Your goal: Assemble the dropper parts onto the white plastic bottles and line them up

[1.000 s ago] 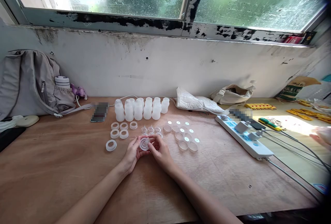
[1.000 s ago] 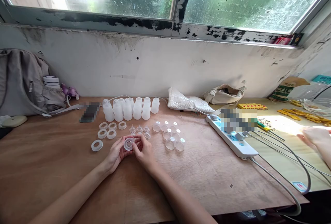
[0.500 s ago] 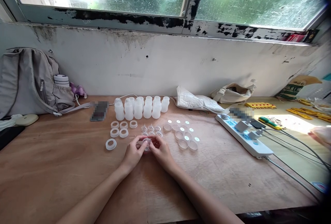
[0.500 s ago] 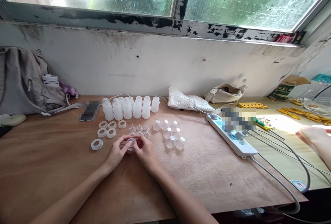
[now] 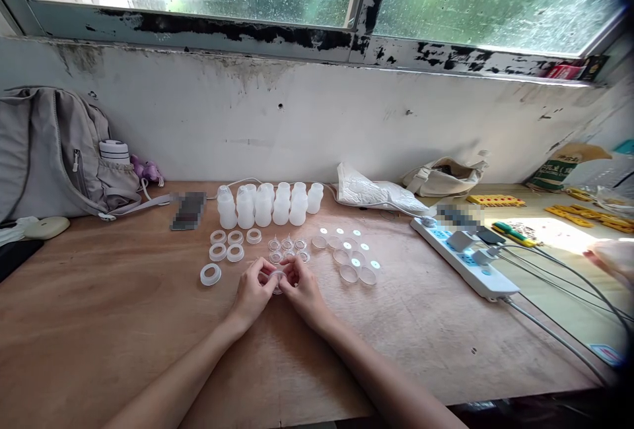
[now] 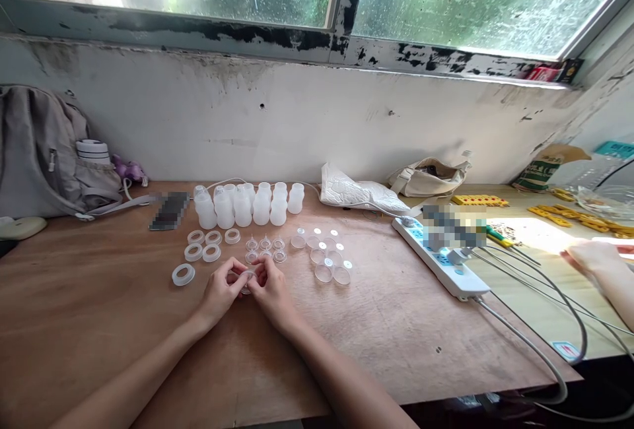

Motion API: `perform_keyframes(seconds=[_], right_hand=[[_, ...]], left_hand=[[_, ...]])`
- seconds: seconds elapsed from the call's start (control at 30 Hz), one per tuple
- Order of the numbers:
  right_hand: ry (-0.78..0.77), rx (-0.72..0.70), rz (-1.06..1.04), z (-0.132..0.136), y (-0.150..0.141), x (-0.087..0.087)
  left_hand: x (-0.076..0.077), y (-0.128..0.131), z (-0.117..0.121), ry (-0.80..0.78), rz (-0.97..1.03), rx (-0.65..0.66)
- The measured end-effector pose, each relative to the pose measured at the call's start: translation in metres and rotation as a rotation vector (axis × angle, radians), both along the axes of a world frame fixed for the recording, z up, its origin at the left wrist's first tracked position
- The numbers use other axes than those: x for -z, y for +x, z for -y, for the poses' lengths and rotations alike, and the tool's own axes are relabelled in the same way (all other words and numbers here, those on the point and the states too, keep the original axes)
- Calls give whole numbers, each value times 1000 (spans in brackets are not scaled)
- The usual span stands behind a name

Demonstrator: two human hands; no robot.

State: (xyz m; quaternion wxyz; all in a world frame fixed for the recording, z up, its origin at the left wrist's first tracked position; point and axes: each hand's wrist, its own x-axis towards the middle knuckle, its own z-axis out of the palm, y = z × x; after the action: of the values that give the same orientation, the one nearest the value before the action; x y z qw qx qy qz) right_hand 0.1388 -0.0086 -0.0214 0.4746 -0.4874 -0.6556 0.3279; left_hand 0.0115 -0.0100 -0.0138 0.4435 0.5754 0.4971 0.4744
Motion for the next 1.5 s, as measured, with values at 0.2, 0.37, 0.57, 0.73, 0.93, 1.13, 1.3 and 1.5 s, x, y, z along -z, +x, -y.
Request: perform_keyframes(seconds=[0.2, 0.37, 0.57, 0.73, 0.93, 1.13, 1.3, 1.5], right_hand=[[3, -10, -33, 0, 0, -3], [-129, -118, -131, -1, 3, -5], [-142, -82, -208, -4, 3, -2], [-111, -80, -172, -3, 3, -1], [-98, -67, -114, -4, 4, 0], [-68, -46, -112, -1, 2, -5], [-59, -29, -143, 1, 1, -7], [-71, 1, -164, 0, 0, -8]], left_hand=[[2, 0, -2, 9, 57, -39], [-1, 1, -2, 16, 133, -86], [-4, 3, 0, 45, 140, -1], [-6, 3, 0, 77, 110, -42], [-4, 2, 0, 108, 52, -58], [-3, 2, -2, 142, 51, -60], [-2, 3, -4, 136, 68, -61], [-1, 3, -3, 76, 92, -41]])
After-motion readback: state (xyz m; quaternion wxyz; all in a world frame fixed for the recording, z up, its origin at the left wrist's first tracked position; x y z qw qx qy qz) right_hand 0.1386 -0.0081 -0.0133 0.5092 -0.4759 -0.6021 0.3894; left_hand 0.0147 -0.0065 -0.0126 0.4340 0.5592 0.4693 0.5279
